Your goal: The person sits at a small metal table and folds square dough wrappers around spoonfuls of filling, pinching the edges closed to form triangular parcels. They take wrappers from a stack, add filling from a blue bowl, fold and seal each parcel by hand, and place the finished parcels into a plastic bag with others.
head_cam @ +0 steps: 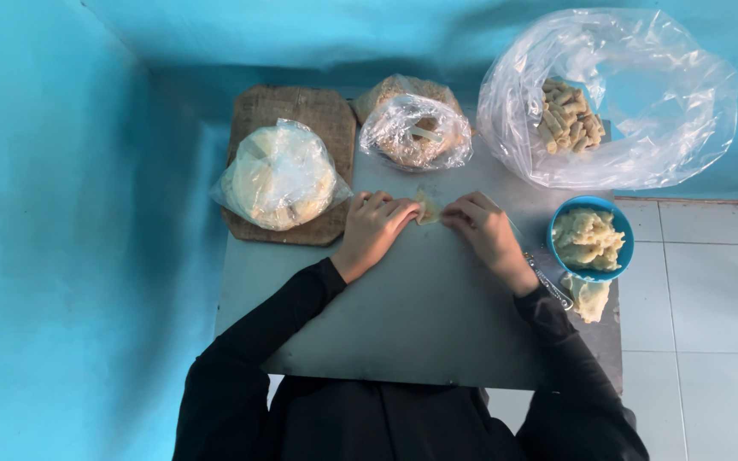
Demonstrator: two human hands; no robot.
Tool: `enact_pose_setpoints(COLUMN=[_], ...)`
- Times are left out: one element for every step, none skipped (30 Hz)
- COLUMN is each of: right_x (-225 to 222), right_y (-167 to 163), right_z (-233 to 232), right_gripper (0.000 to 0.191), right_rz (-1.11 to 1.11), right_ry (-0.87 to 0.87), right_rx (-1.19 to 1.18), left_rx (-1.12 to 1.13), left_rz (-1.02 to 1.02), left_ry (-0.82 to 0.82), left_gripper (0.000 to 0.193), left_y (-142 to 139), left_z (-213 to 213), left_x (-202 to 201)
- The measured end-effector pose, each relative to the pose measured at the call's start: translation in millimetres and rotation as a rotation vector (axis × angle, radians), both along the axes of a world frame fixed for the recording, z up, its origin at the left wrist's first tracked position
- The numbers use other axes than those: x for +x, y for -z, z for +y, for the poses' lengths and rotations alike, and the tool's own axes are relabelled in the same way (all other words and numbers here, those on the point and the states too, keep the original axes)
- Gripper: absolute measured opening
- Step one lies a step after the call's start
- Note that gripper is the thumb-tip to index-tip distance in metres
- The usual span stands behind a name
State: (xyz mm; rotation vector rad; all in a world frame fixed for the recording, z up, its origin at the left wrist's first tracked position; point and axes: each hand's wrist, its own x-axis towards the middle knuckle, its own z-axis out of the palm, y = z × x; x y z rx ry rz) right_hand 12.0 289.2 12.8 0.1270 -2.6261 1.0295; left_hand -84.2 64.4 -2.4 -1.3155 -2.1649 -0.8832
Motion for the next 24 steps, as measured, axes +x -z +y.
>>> enact_pose_setpoints(right_x=[-1, -2, -3, -3, -4, -4, -4, -4, -4, -4, -4, -4, -4, -5, -6, -7, -9, -11, -13, -13, -13, -13, -12, -12], right_y=[2, 4, 5, 5, 5, 5, 4, 2, 0, -3, -6, -9, -12, -14, -15, -16, -16, -16, -15, -13, -11, -9, -7, -4], right_z=[-3, -5, -6, -8, -9, -11, -12, -13, -14, -14, -15, -16, -17, -19, -21, -24, -26, -28, -30, -31, -32, -32, -32, -32], right_gripper=[0.016, 0.016, 0.016, 0.015, 0.016, 0.017, 0.018, 0.019, 0.020, 0.021, 0.023, 0.026, 0.028, 0.028, 0.027, 0.027, 0.025, 0.023, 0.021, 0.021, 0.022, 0.022, 0.021, 0.019], right_rz=[0.053, 0.066, 0.079, 0.091, 0.093, 0.094, 0.094, 0.085, 0.076, 0.067, 0.068, 0.069, 0.069, 0.057, 0.043, 0.028, 0.031, 0.035, 0.039, 0.051, 0.062, 0.073, 0.063, 0.053], right_ry=[0.008, 0.001, -0.007, -0.017, -0.024, -0.031, -0.038, -0.044, -0.051, -0.057, -0.058, -0.059, -0.061, -0.062, -0.064, -0.065, -0.073, -0.082, -0.092, -0.090, -0.090, -0.090, -0.074, -0.058], right_rx=[0.035, 0.073, 0.111, 0.147, 0.170, 0.193, 0.217, 0.242, 0.267, 0.293, 0.308, 0.323, 0.338, 0.308, 0.277, 0.245, 0.214, 0.182, 0.150, 0.126, 0.101, 0.077, 0.041, 0.006], left_rx=[-0.016, -0.031, -0.045, -0.061, -0.077, -0.094, -0.110, -0.127, -0.145, -0.162, -0.172, -0.181, -0.191, -0.203, -0.216, -0.230, -0.244, -0.258, -0.273, -0.276, -0.279, -0.282, -0.280, -0.276], left_rz=[0.000, 0.004, 0.008, 0.011, 0.013, 0.016, 0.017, 0.018, 0.020, 0.022, 0.042, 0.061, 0.080, 0.108, 0.135, 0.160, 0.171, 0.184, 0.197, 0.194, 0.191, 0.188, 0.181, 0.175], left_ry=[0.000, -0.001, -0.003, -0.005, -0.004, -0.001, 0.001, 0.016, 0.030, 0.044, 0.051, 0.057, 0.063, 0.061, 0.059, 0.058, 0.053, 0.048, 0.043, 0.046, 0.048, 0.050, 0.055, 0.061], left_gripper=[0.017, 0.019, 0.021, 0.023, 0.024, 0.024, 0.025, 0.025, 0.026, 0.027, 0.028, 0.029, 0.030, 0.032, 0.034, 0.036, 0.037, 0.038, 0.040, 0.039, 0.038, 0.037, 0.035, 0.034], left_y=[1, 1, 2, 2, 3, 4, 6, 7, 9, 11, 13, 14, 16, 18, 19, 20, 21, 22, 22, 22, 22, 21, 21, 20], left_z=[-1, -1, -2, -3, -4, -5, -5, -6, -7, -7, -7, -8, -9, -10, -11, -12, -13, -15, -16, -17, -17, -18, -18, -18], left_x=[0, 0, 0, 1, 1, 1, 1, 1, 0, 0, -1, -1, -1, -2, -2, -1, -1, -1, 0, 0, 0, 0, 0, 0])
